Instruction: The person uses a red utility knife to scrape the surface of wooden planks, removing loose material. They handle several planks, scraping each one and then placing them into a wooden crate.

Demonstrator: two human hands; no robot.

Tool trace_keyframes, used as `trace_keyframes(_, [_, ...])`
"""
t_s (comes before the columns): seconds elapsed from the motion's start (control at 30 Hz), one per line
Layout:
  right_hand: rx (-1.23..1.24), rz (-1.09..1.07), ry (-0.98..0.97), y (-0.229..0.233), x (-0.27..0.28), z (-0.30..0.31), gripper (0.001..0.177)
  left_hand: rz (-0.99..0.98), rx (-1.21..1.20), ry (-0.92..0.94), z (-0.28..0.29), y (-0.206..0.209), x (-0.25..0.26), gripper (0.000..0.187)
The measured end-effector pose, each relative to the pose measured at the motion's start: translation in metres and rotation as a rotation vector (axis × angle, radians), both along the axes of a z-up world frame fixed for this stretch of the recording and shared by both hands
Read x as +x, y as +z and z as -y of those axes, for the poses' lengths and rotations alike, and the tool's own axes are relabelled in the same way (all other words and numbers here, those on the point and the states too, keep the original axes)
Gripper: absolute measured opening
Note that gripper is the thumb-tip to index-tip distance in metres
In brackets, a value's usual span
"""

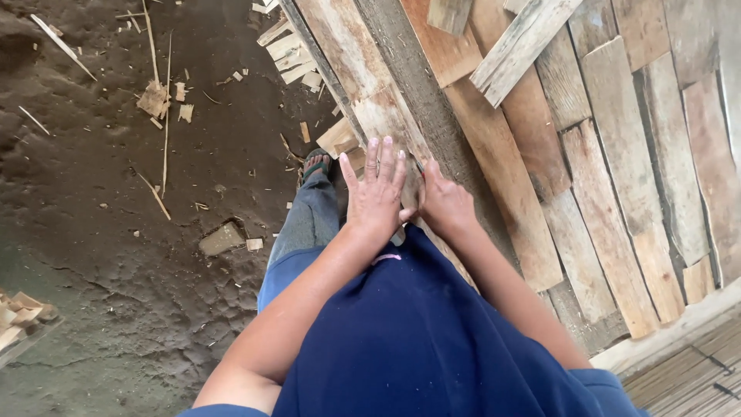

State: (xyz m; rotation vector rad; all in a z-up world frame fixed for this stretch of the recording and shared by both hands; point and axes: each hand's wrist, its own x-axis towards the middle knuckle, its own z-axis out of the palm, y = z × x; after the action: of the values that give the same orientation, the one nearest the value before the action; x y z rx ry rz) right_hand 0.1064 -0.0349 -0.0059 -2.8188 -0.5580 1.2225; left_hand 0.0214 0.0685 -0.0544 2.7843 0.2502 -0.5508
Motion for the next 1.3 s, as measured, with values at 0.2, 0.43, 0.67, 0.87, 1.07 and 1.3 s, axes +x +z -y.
trace_keyframes(0.2, [-0.014, 0.068, 0.011, -0.012, -0.004, 0.004, 0.029, -0.028, 0.028, -0.007, -0.001, 0.009, 0.002, 0.103])
trace_keyframes(0.43, [-0.002, 0.162, 0.133, -0.042, 0.028, -0.026, 0.027, -0.030, 0.059, -0.012, 0.001, 0.006, 0.003, 0.112])
trace_keyframes(0.67, [-0.029, 0.171, 0.202, -0.030, 0.025, -0.029, 0.027, -0.048, 0.037, 0.005, 0.000, 0.007, 0.001, 0.112])
trace_keyframes(0.87, [-0.069, 0.181, 0.224, -0.024, 0.013, -0.012, 0.022, -0.059, 0.013, 0.021, -0.002, 0.009, 0.003, 0.110])
trace_keyframes(1.07, [-0.087, 0.139, 0.192, 0.012, 0.000, -0.011, 0.020, -0.010, 0.003, 0.027, 0.000, 0.003, 0.003, 0.109])
trace_keyframes(1.3, [-0.098, 0.149, 0.201, 0.019, -0.006, -0.006, 0.018, -0.050, 0.014, 0.068, 0.003, 0.016, 0.011, 0.109])
